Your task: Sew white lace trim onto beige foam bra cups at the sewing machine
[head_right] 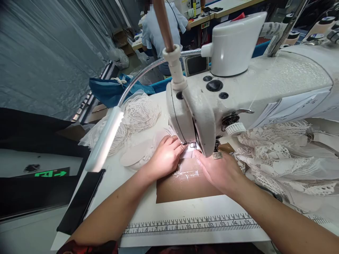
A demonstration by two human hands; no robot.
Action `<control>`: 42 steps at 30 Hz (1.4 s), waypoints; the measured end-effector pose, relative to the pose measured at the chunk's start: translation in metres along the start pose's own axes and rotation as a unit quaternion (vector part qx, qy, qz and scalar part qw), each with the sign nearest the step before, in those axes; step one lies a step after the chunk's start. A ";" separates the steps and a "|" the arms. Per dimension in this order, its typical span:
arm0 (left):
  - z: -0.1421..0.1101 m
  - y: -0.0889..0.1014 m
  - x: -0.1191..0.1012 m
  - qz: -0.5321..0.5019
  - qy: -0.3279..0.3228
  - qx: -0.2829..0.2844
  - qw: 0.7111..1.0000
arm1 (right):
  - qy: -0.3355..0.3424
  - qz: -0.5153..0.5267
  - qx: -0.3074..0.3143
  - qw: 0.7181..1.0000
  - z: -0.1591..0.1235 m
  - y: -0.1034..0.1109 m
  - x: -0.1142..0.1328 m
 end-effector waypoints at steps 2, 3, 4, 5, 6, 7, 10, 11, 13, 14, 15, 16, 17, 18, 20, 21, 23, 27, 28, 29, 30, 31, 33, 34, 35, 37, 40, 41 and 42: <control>0.001 -0.001 0.004 -0.006 0.015 -0.012 1.000 | -0.001 -0.008 -0.002 1.000 0.000 -0.001 0.000; 0.001 -0.001 0.005 -0.009 0.021 -0.021 1.000 | -0.001 -0.011 -0.003 1.000 0.000 -0.001 0.000; 0.001 -0.001 0.006 -0.011 0.026 -0.030 0.999 | 0.000 -0.012 -0.003 1.000 0.001 -0.001 0.000; 0.000 -0.001 0.007 -0.013 0.030 -0.038 0.999 | 0.002 -0.010 -0.001 1.000 0.001 -0.001 -0.001; 0.000 -0.001 0.008 -0.016 0.032 -0.046 0.998 | 0.005 -0.007 0.002 1.000 0.002 -0.001 0.000; -0.001 -0.001 0.009 -0.020 0.035 -0.053 0.998 | 0.012 0.000 0.007 1.000 0.003 0.000 0.000; -0.005 0.000 0.011 -0.040 0.051 -0.083 0.994 | 0.041 0.029 0.027 0.998 0.002 0.005 0.002; -0.007 0.000 0.011 -0.047 0.058 -0.094 0.993 | 0.052 0.038 0.031 0.997 0.000 0.008 0.002; -0.009 0.000 0.012 -0.057 0.073 -0.110 0.990 | 0.061 0.044 0.033 0.997 -0.011 0.015 0.000; -0.010 -0.001 0.012 -0.060 0.081 -0.115 0.988 | 0.060 0.035 0.031 0.997 -0.019 0.019 -0.002; -0.011 -0.001 0.013 -0.062 0.090 -0.118 0.987 | 0.054 0.020 0.030 0.998 -0.029 0.022 -0.006; -0.012 0.000 0.014 -0.064 0.102 -0.120 0.985 | 0.053 -0.005 0.031 0.998 -0.040 0.023 -0.009; -0.013 0.000 0.016 -0.067 0.114 -0.121 0.984 | 0.046 -0.031 0.029 0.998 -0.051 0.022 -0.014; -0.014 0.002 0.019 -0.070 0.128 -0.121 0.982 | 0.040 -0.047 0.022 0.998 -0.063 0.021 -0.020; -0.018 0.006 0.025 -0.081 0.153 -0.118 0.978 | 0.038 -0.060 0.002 0.997 -0.084 0.014 -0.032; -0.022 0.008 0.027 -0.088 0.161 -0.114 0.976 | 0.042 -0.067 -0.004 0.997 -0.093 0.008 -0.037; -0.030 0.013 0.023 -0.104 0.154 -0.098 0.978 | 0.070 -0.091 -0.020 0.993 -0.106 -0.006 -0.045; -0.050 0.014 -0.025 -0.154 -0.012 -0.017 0.988 | 0.084 -0.103 -0.021 0.991 -0.113 -0.021 -0.052; -0.056 0.014 -0.041 -0.172 -0.073 -0.001 0.982 | 0.080 -0.095 -0.021 0.992 -0.112 -0.020 -0.052; -0.063 0.016 -0.055 -0.195 -0.120 0.005 0.974 | 0.076 -0.087 -0.024 0.993 -0.110 -0.018 -0.052; -0.068 0.019 -0.063 -0.221 -0.145 -0.001 0.965 | 0.072 -0.076 -0.029 0.994 -0.109 -0.014 -0.051; -0.072 0.022 -0.065 -0.248 -0.142 -0.017 0.958 | 0.070 -0.066 -0.031 0.995 -0.107 -0.010 -0.050; -0.076 0.028 -0.053 -0.298 -0.081 -0.065 0.949 | 0.063 -0.045 -0.043 0.996 -0.106 -0.003 -0.050; -0.076 0.030 -0.043 -0.319 -0.041 -0.087 0.943 | 0.061 -0.034 -0.055 0.996 -0.106 0.001 -0.050; -0.075 0.030 -0.030 -0.339 0.001 -0.100 0.935 | 0.060 -0.022 -0.070 0.996 -0.107 0.005 -0.050; -0.069 0.025 -0.007 -0.387 0.074 -0.088 0.915 | 0.074 0.004 -0.112 0.991 -0.112 0.013 -0.048; -0.058 0.010 0.019 -0.480 0.145 -0.022 0.865 | 0.136 0.035 -0.193 0.971 -0.127 0.027 -0.042; -0.056 0.006 0.023 -0.502 0.156 -0.009 0.851 | 0.147 0.042 -0.213 0.965 -0.132 0.030 -0.040; -0.054 0.003 0.027 -0.518 0.160 -0.003 0.840 | 0.149 0.049 -0.225 0.962 -0.137 0.032 -0.039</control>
Point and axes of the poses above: each hand's wrist, its own z-axis towards the middle knuckle, its own y-axis out of the back of the hand, x = y × z, the point moved 6 cm from there along z, towards the middle knuckle, and after that the axes turned 12 degrees about x, right-handed, at the moved point
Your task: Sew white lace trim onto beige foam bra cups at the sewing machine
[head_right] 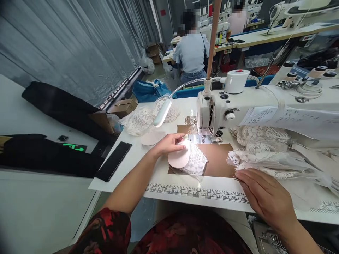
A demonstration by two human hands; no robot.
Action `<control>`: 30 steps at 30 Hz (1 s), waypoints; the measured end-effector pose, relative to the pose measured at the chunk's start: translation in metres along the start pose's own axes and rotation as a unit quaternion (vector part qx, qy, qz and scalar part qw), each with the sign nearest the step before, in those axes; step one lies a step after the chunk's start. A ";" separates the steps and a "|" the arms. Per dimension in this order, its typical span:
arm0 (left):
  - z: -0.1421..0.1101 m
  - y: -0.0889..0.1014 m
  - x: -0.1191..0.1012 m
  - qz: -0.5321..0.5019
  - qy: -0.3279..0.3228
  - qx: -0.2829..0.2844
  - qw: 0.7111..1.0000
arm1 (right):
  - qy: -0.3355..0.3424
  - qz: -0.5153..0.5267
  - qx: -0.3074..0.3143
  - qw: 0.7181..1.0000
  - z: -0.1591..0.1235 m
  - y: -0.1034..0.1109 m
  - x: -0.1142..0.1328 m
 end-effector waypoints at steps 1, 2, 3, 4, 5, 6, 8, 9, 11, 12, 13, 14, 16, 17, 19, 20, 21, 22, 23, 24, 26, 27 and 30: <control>0.001 0.001 0.002 -0.012 0.001 0.003 1.000 | -0.008 0.008 -0.004 1.000 -0.002 0.002 0.001; 0.002 0.001 0.003 -0.021 -0.003 0.007 1.000 | -0.024 0.020 0.000 1.000 -0.003 0.003 0.002; 0.001 0.000 0.004 -0.031 -0.010 0.018 0.999 | -0.043 0.037 0.008 0.998 -0.002 0.002 0.001; 0.000 -0.002 0.004 -0.045 -0.017 0.031 0.998 | -0.061 0.059 0.019 0.996 -0.001 -0.001 0.001; -0.002 -0.005 0.004 -0.060 -0.024 0.045 0.997 | -0.075 0.082 0.033 0.993 0.003 -0.004 0.001; -0.003 -0.008 0.005 -0.073 -0.030 0.057 0.995 | -0.086 0.105 0.052 0.989 0.009 -0.009 0.001; -0.005 -0.014 0.005 -0.109 -0.037 0.070 0.991 | -0.098 0.141 0.099 0.980 0.025 -0.020 0.003; -0.005 -0.017 0.006 -0.134 -0.037 0.074 0.988 | -0.103 0.156 0.127 0.974 0.035 -0.027 0.004; -0.005 -0.022 0.007 -0.191 -0.037 0.080 0.978 | -0.117 0.192 0.186 0.956 0.057 -0.039 0.006; -0.005 -0.025 0.007 -0.216 -0.035 0.086 0.972 | -0.124 0.215 0.211 0.945 0.067 -0.044 0.006; -0.005 -0.027 0.006 -0.234 -0.034 0.093 0.967 | -0.133 0.239 0.225 0.935 0.078 -0.047 0.007; -0.005 -0.030 0.005 -0.244 -0.034 0.102 0.964 | -0.143 0.263 0.233 0.925 0.087 -0.049 0.006; -0.006 -0.033 0.001 -0.254 -0.042 0.119 0.959 | -0.156 0.305 0.233 0.910 0.103 -0.052 0.004; -0.008 -0.034 -0.001 -0.255 -0.049 0.128 0.957 | -0.157 0.324 0.234 0.903 0.109 -0.053 0.003; -0.010 -0.036 -0.006 -0.251 -0.069 0.141 0.955 | -0.157 0.360 0.239 0.888 0.118 -0.057 0.001; -0.010 -0.037 -0.008 -0.245 -0.078 0.146 0.955 | -0.158 0.377 0.245 0.879 0.120 -0.060 0.000; -0.011 -0.038 -0.009 -0.238 -0.086 0.149 0.956 | -0.162 0.392 0.252 0.870 0.121 -0.063 -0.001; -0.011 -0.039 -0.010 -0.229 -0.093 0.153 0.957 | -0.167 0.403 0.256 0.863 0.122 -0.066 -0.001; -0.011 -0.040 -0.011 -0.222 -0.098 0.155 0.958 | -0.170 0.410 0.261 0.857 0.123 -0.068 -0.001; -0.010 -0.041 -0.012 -0.214 -0.102 0.158 0.959 | -0.171 0.414 0.267 0.854 0.124 -0.070 0.000; -0.008 -0.043 -0.011 -0.199 -0.102 0.163 0.961 | -0.169 0.418 0.277 0.849 0.125 -0.073 0.004; -0.008 -0.044 -0.011 -0.193 -0.100 0.168 0.962 | -0.167 0.421 0.282 0.846 0.126 -0.074 0.006; -0.006 -0.046 -0.010 -0.181 -0.099 0.183 0.961 | -0.161 0.438 0.286 0.837 0.127 -0.076 0.012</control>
Point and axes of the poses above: each hand's wrist, its own z-axis towards the middle knuckle, its own y-axis out of the back of the hand, x = y × z, the point moved 6 cm from there along z, towards the middle knuckle, and after that the axes turned 12 degrees about x, right-handed, at the moved point
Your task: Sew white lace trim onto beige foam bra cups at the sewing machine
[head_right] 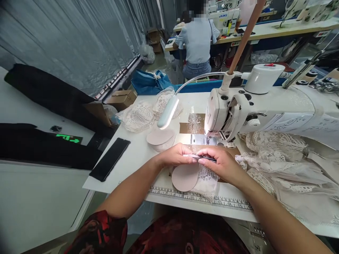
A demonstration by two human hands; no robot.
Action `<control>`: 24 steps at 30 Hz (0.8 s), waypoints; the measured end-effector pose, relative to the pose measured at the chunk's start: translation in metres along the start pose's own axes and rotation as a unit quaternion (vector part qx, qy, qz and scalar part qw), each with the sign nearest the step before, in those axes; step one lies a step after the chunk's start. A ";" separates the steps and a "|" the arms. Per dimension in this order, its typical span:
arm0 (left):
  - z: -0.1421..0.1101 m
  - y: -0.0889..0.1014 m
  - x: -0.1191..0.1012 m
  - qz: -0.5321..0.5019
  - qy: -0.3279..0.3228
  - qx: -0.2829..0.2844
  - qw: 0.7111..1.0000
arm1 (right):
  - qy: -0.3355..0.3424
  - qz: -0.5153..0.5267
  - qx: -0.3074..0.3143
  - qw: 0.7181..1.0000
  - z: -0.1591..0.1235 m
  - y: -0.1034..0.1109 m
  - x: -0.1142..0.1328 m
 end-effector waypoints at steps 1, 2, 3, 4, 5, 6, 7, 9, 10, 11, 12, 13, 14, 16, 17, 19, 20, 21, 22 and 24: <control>0.000 0.000 0.000 0.001 0.001 0.003 1.000 | 0.002 0.006 -0.004 1.000 0.000 -0.001 0.000; 0.000 0.000 -0.001 0.001 0.004 0.003 1.000 | 0.002 0.011 -0.010 1.000 0.000 -0.001 -0.001; -0.001 0.000 -0.001 0.000 0.008 0.001 1.000 | 0.000 0.014 -0.015 1.000 0.000 -0.002 -0.002; -0.001 -0.001 -0.001 -0.001 0.014 -0.001 1.000 | -0.002 0.015 -0.019 1.000 0.000 -0.002 -0.004; -0.001 -0.001 -0.001 -0.002 0.022 -0.002 1.000 | -0.005 0.015 -0.025 1.000 0.000 -0.003 -0.007; -0.001 -0.002 -0.001 -0.002 0.029 -0.003 1.000 | -0.007 0.014 -0.033 0.999 0.001 -0.003 -0.010; -0.001 -0.003 -0.001 -0.002 0.034 -0.006 0.999 | -0.008 0.020 -0.045 0.999 0.001 -0.004 -0.014; 0.001 -0.003 -0.001 0.002 0.033 -0.011 0.999 | -0.009 0.055 -0.072 0.996 0.003 -0.004 -0.020; 0.002 -0.003 -0.002 0.006 0.025 -0.010 1.000 | -0.012 0.078 -0.078 0.994 0.004 -0.005 -0.022; 0.003 -0.002 -0.003 0.015 0.015 -0.005 1.000 | -0.017 0.094 -0.072 0.993 0.006 -0.008 -0.024; 0.002 -0.001 -0.004 0.032 0.007 0.007 0.999 | -0.026 0.096 -0.056 0.993 0.007 -0.010 -0.025; 0.001 0.001 -0.004 0.054 0.008 0.020 0.998 | -0.037 0.083 -0.036 0.995 0.008 -0.013 -0.025; -0.002 0.003 -0.004 0.079 0.017 0.034 0.996 | -0.051 0.058 -0.021 0.997 0.008 -0.013 -0.026; -0.010 0.011 -0.001 0.125 0.053 0.049 0.989 | -0.072 0.006 -0.006 0.997 0.004 -0.010 -0.026; -0.015 0.016 0.000 0.139 0.069 0.045 0.987 | -0.075 -0.007 -0.001 0.997 0.001 -0.008 -0.026; -0.022 0.025 -0.002 0.146 0.071 0.026 0.986 | -0.064 -0.003 0.024 0.998 -0.003 -0.006 -0.026; -0.025 0.027 -0.003 0.146 0.061 0.015 0.987 | -0.052 0.012 0.045 0.998 -0.004 -0.006 -0.025; -0.026 0.028 -0.005 0.146 0.047 0.004 0.988 | -0.042 0.031 0.061 0.997 -0.005 -0.007 -0.024; -0.025 0.027 -0.007 0.148 0.034 -0.005 0.988 | -0.034 0.052 0.064 0.996 -0.004 -0.007 -0.023; -0.020 0.022 -0.008 0.158 0.014 -0.014 0.987 | -0.032 0.086 0.031 0.995 -0.002 -0.004 -0.021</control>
Point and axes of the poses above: each hand's wrist, its own z-axis towards the middle knuckle, its own y-axis out of the back of the hand, x = y × z, the point moved 6 cm from there along z, towards the middle knuckle, and after that the axes turned 12 degrees about x, right-handed, at the moved point
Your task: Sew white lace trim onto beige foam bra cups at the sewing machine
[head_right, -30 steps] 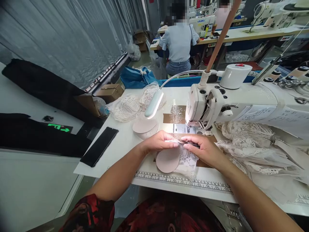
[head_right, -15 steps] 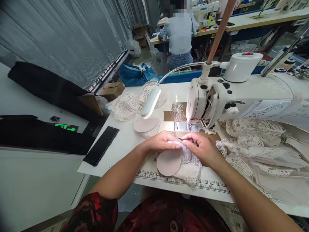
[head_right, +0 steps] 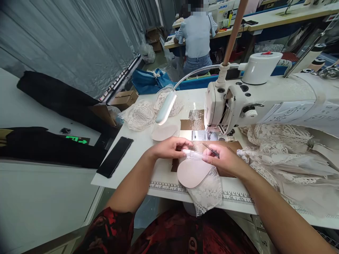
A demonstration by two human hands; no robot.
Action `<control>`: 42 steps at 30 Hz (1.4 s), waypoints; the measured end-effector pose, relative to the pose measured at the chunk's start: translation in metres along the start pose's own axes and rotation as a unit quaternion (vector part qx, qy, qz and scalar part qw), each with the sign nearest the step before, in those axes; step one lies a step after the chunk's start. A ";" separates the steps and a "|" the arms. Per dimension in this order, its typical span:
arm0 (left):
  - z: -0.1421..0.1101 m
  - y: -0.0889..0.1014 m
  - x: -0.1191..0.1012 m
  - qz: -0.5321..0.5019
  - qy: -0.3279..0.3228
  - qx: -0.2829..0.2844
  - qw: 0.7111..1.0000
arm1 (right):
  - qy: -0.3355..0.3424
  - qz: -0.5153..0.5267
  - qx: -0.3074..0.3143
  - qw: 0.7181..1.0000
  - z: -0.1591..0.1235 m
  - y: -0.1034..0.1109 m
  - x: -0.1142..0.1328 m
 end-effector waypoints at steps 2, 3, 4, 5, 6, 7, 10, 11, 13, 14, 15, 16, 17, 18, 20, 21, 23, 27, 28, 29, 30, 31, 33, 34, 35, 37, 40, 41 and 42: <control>0.006 -0.007 -0.004 0.014 -0.009 -0.010 1.000 | -0.012 0.015 -0.038 0.999 0.004 0.000 0.001; 0.008 -0.010 -0.007 0.021 -0.012 -0.019 1.000 | -0.020 0.010 -0.044 0.999 0.006 -0.002 0.002; 0.008 -0.013 -0.010 0.028 -0.016 -0.030 0.999 | -0.024 -0.003 -0.042 0.999 0.008 -0.005 0.002; 0.007 -0.013 -0.014 0.035 -0.019 -0.046 0.998 | -0.023 -0.022 -0.037 0.999 0.009 -0.007 0.003; 0.004 -0.012 -0.018 0.040 -0.022 -0.069 0.997 | -0.015 -0.040 -0.035 0.998 0.009 -0.009 0.004; -0.001 -0.009 -0.022 0.039 -0.019 -0.094 0.995 | -0.003 -0.056 -0.036 0.998 0.009 -0.010 0.006; -0.017 -0.003 -0.024 -0.013 0.031 -0.126 0.991 | 0.028 -0.062 -0.047 0.997 0.004 -0.009 0.008; -0.020 -0.006 -0.021 -0.050 0.055 -0.105 0.992 | 0.035 -0.056 -0.047 0.997 0.003 -0.009 0.009; -0.019 -0.021 -0.015 -0.140 0.085 -0.026 0.986 | 0.055 -0.046 -0.040 0.997 0.000 -0.009 0.012; -0.016 -0.030 -0.013 -0.185 0.082 0.004 0.979 | 0.067 -0.045 -0.034 0.996 0.000 -0.010 0.014; -0.012 -0.038 -0.011 -0.228 0.070 0.013 0.971 | 0.077 -0.045 -0.028 0.996 -0.001 -0.011 0.016; -0.007 -0.044 -0.009 -0.268 0.055 0.002 0.962 | 0.084 -0.045 -0.022 0.995 -0.002 -0.012 0.017; -0.002 -0.048 -0.006 -0.303 0.043 -0.030 0.952 | 0.084 -0.042 -0.020 0.995 -0.003 -0.012 0.016; 0.002 -0.052 -0.002 -0.330 0.036 -0.067 0.941 | 0.079 -0.032 -0.024 0.996 -0.003 -0.012 0.014; 0.007 -0.057 0.006 -0.358 0.031 -0.126 0.925 | 0.061 0.005 -0.038 0.997 -0.006 -0.008 0.007; 0.008 -0.059 0.008 -0.359 0.028 -0.141 0.922 | 0.055 0.023 -0.047 0.997 -0.007 -0.006 0.004; 0.008 -0.058 0.009 -0.334 0.010 -0.158 0.929 | 0.056 0.028 -0.067 0.996 -0.010 0.000 -0.001; 0.005 -0.051 0.007 -0.283 -0.029 -0.175 0.943 | 0.071 -0.043 -0.060 0.995 -0.010 0.004 0.001; 0.005 -0.050 0.007 -0.283 -0.035 -0.173 0.943 | 0.069 -0.051 -0.049 0.995 -0.009 0.003 0.002; 0.005 -0.051 0.008 -0.285 -0.038 -0.170 0.942 | 0.063 -0.056 -0.039 0.996 -0.008 0.001 0.004; 0.006 -0.051 0.008 -0.288 -0.038 -0.166 0.942 | 0.057 -0.060 -0.033 0.996 -0.008 -0.001 0.006; 0.007 -0.052 0.009 -0.290 -0.038 -0.161 0.943 | 0.050 -0.066 -0.030 0.996 -0.007 -0.003 0.009; 0.009 -0.053 0.009 -0.292 -0.036 -0.154 0.943 | 0.044 -0.071 -0.029 0.996 -0.006 -0.006 0.014; 0.009 -0.053 0.009 -0.293 -0.037 -0.152 0.943 | 0.045 -0.068 -0.029 0.996 -0.006 -0.008 0.017; 0.011 -0.053 0.009 -0.295 -0.039 -0.150 0.943 | 0.048 -0.063 -0.032 0.996 -0.005 -0.009 0.018; 0.012 -0.054 0.009 -0.298 -0.040 -0.147 0.942 | 0.055 -0.053 -0.044 0.996 -0.003 -0.010 0.018; 0.010 -0.053 0.004 -0.265 -0.031 -0.141 0.953 | 0.049 -0.030 -0.067 0.996 -0.002 -0.007 0.008; 0.008 -0.052 0.000 -0.228 -0.022 -0.139 0.963 | 0.046 -0.016 -0.082 0.995 -0.002 -0.004 0.003; 0.004 -0.049 -0.004 -0.168 -0.009 -0.144 0.975 | 0.042 -0.004 -0.101 0.994 -0.004 -0.002 -0.001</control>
Point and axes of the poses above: each hand's wrist, its own z-axis towards the middle knuckle, its own y-axis out of the back of the hand, x = y × z, the point moved 6 cm from there along z, towards the middle knuckle, and after that the axes turned 12 degrees about x, right-handed, at the moved point
